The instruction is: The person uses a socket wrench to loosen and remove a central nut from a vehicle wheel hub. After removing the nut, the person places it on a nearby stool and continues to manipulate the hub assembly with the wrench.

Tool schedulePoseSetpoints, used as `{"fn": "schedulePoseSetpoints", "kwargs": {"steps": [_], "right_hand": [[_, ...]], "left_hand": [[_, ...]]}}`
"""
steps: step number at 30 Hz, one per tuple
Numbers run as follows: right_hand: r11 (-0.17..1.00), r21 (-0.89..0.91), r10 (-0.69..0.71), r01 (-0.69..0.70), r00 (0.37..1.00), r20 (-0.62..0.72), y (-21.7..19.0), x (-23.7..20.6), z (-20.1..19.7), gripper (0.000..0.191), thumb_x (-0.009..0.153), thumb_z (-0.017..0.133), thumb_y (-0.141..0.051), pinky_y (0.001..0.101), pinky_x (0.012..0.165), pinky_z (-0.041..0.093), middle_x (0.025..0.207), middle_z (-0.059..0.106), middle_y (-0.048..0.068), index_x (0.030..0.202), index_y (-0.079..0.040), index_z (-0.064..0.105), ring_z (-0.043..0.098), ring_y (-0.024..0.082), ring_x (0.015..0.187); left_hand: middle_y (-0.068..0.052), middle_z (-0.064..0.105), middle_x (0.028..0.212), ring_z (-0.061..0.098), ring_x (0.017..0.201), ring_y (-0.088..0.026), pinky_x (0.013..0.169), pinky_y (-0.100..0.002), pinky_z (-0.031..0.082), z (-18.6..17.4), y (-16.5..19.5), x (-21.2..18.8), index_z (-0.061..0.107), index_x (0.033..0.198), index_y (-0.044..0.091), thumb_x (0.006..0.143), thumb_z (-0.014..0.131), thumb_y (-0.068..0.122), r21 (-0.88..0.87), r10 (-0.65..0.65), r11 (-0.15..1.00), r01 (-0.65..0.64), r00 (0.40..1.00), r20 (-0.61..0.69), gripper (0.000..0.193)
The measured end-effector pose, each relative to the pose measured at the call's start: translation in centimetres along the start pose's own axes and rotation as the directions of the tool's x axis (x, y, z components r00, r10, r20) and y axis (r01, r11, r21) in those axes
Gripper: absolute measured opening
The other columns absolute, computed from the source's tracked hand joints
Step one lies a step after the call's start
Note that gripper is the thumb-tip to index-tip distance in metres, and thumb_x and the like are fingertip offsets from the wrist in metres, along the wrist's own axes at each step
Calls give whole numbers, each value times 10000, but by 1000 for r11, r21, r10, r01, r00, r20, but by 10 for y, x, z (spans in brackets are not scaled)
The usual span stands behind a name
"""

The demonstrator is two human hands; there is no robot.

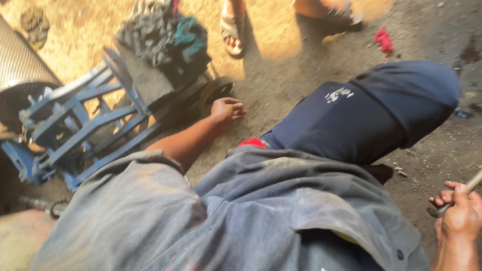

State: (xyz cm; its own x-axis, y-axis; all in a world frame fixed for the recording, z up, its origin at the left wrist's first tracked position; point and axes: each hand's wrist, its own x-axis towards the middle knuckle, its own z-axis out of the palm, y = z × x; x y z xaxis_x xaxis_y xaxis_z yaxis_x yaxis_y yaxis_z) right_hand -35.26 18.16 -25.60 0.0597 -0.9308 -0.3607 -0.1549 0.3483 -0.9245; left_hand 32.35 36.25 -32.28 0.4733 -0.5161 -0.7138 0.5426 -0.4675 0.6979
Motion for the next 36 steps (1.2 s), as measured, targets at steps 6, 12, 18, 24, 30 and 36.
{"fn": "schedulePoseSetpoints", "kwargs": {"steps": [6, 12, 18, 24, 30, 36], "right_hand": [[994, -27, 107, -106, 994, 12, 14, 8, 12, 291, 1280, 391, -258, 402, 831, 493, 763, 423, -15, 1143, -21, 491, 434, 118, 717], [990, -71, 127, -125, 992, 23, 13, 8, 31, 286, 1289, 389, -260, 393, 830, 492, 758, 413, -16, 1139, -35, 481, 425, 118, 731], [979, -116, 171, -170, 985, 1, 16, -3, 44, 285, 1275, 393, -260, 384, 808, 487, 748, 406, -19, 1122, -33, 471, 419, 117, 720], [970, -130, 203, -208, 978, -47, 17, -11, 53, 264, 1278, 377, -279, 356, 827, 485, 769, 381, -46, 1170, -53, 461, 394, 89, 741], [973, -148, 175, -175, 985, -16, 17, -12, 57, 268, 1293, 366, -304, 345, 859, 480, 787, 378, -50, 1197, -72, 460, 406, 74, 739], [991, -93, 105, -98, 992, 75, 36, -8, 44, 180, 1249, 405, -241, 308, 939, 480, 793, 363, -67, 1283, -78, 475, 425, 47, 761]], "left_hand": [[-191, 723, 831, 735, 709, -274, 580, -342, 593, -95, 11, 35, 642, 1025, -65, 856, 673, -123, 34, 130, 991, -126, 979, -157, 182], [-116, 749, 864, 757, 768, -190, 624, -294, 625, -131, 57, 42, 675, 1016, -20, 835, 741, -78, 21, 142, 990, -143, 932, -333, 202], [-112, 742, 906, 746, 752, -193, 655, -301, 649, -174, 75, 53, 705, 968, 6, 764, 763, -130, 79, 246, 968, -238, 838, -488, 252], [-104, 782, 914, 767, 796, -177, 748, -319, 602, -188, 98, 51, 741, 948, 89, 897, 755, 76, 547, 419, 830, -105, 765, -489, 55], [-68, 674, 1015, 661, 1027, -272, 897, -411, 527, -189, 117, 37, 794, 847, 184, 771, 866, 124, 851, 646, 525, 14, 644, -409, 121], [-69, 658, 992, 675, 971, -258, 868, -403, 539, -205, 112, 49, 796, 870, 192, 726, 858, 129, 842, 646, 537, -51, 667, -371, 169]]}}
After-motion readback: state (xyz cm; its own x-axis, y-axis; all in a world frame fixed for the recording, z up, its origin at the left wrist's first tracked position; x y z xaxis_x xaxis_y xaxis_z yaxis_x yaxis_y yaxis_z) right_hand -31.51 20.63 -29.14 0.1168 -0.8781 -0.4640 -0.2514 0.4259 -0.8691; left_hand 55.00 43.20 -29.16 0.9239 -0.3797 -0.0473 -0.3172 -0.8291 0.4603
